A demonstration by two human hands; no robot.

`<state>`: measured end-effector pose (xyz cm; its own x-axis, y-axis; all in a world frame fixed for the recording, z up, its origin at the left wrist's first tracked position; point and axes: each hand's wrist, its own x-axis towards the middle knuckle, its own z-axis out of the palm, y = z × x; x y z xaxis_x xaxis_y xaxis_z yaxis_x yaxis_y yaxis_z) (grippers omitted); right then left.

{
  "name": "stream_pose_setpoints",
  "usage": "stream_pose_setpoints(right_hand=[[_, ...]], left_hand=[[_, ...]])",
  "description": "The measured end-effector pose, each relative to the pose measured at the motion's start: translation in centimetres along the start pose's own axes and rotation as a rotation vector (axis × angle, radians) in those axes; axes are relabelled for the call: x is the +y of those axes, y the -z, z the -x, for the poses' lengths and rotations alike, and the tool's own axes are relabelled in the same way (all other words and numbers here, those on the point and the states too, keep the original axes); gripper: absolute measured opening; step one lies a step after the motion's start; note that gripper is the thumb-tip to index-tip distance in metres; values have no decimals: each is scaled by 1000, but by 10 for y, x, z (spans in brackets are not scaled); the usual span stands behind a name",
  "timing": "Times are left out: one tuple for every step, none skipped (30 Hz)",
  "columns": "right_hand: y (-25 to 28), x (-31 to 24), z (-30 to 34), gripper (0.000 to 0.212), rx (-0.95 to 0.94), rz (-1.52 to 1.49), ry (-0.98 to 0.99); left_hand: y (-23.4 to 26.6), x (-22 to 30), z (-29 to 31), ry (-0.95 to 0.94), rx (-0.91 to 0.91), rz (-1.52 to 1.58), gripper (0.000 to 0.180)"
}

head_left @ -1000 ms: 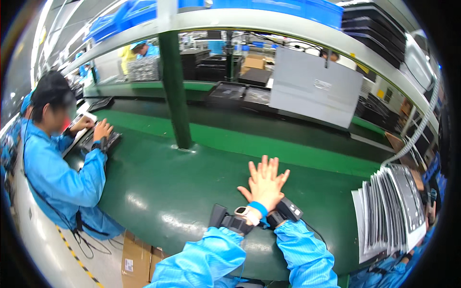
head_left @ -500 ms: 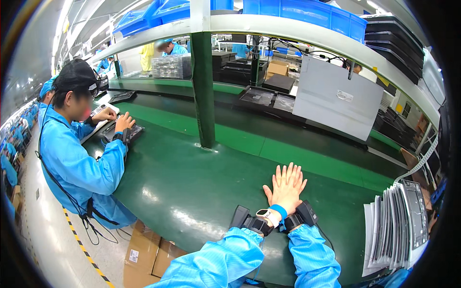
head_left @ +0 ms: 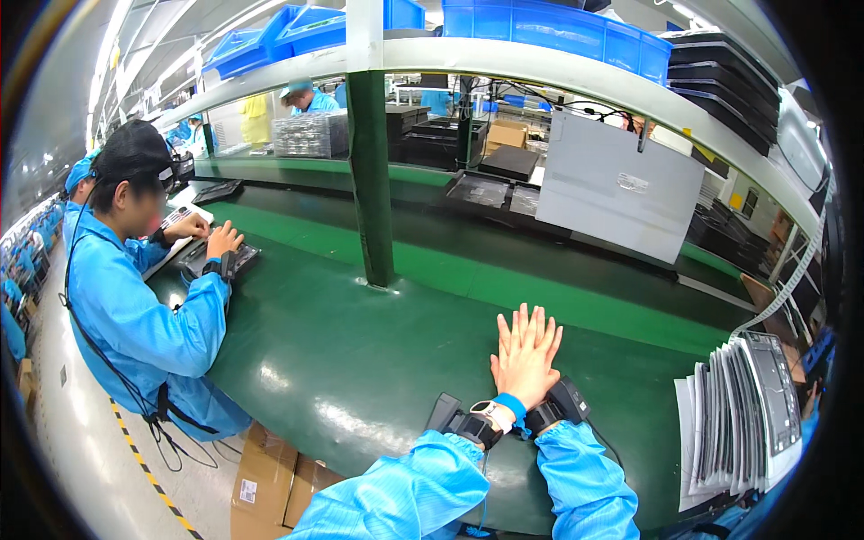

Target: Assembling the internal components of a portable electronic device, connecting wires and placing the motherboard into the chassis.

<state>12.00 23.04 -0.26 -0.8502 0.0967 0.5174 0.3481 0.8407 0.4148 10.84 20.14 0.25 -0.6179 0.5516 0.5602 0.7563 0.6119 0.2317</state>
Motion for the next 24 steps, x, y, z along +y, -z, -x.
stream_pose_setpoints(right_hand=[[1, 2, -1, 72, -21, -78, 24], [2, 4, -2, 73, -42, -156, 48], [5, 3, -2, 73, -42, -151, 48], [5, 2, -3, 73, -39, -148, 40], [4, 1, -3, 72, -33, -111, 44], [4, -1, -2, 72, -28, -74, 51], [4, -4, -3, 71, -79, 47, 44], [2, -3, -3, 71, -77, 48, 37], [0, 0, -2, 71, -61, 20, 35], [-1, 2, -2, 71, -43, -8, 32], [-1, 4, -1, 71, -40, -8, 25], [-3, 2, -1, 70, -49, 12, 30], [-6, 1, -1, 70, -58, 31, 35], [-8, -1, -1, 70, -62, 29, 33], [-8, -1, 0, 69, -70, 28, 41], [-8, -1, 0, 69, -78, 27, 51], [-8, -2, 0, 69, -77, 23, 43], [-11, 0, 1, 68, -79, 51, 42], [-13, 1, 2, 67, -82, 79, 43], [-15, 1, 3, 67, -87, 77, 41], [-16, 1, 3, 67, -93, 78, 45], [-17, 1, 3, 66, -99, 79, 51], [-19, 1, 3, 66, -101, 81, 55], [-23, 0, 2, 66, -91, 88, 54]], left_hand=[[4, 0, 0, 1, 20, 30, 78], [6, -1, 0, 1, 39, 61, 76], [6, -2, 1, 3, 53, 82, 76], [7, -3, 1, -5, 54, 83, 76], [8, -3, 0, 1, 53, 82, 76], [8, -3, 1, 11, 51, 81, 76], [7, -3, 1, 4, 51, 81, 76], [6, -3, 0, 11, 51, 75, 76], [5, -2, 0, 20, 50, 70, 77], [5, 1, 1, 14, 51, 68, 77], [6, 4, 2, 16, 84, 122, 78], [5, 3, 4, 24, 112, 180, 79], [6, 2, 3, 23, 107, 181, 79], [7, 2, 2, 75, -19, 66, 83], [10, 3, 1, 118, -138, -55, 87], [6, 1, 2, 109, -138, -60, 87], [-4, -3, 4, 74, -9, 49, 79], [0, 0, 4, 42, 118, 161, 73], [5, 2, 3, 38, 113, 161, 73], [11, 5, 3, 96, -8, 159, 73], [20, 8, 1, 156, -123, 159, 73], [19, 8, 1, 159, -124, 162, 73], [17, 7, 2, 162, -79, 142, 73], [17, 7, 1, 163, -34, 120, 73]])
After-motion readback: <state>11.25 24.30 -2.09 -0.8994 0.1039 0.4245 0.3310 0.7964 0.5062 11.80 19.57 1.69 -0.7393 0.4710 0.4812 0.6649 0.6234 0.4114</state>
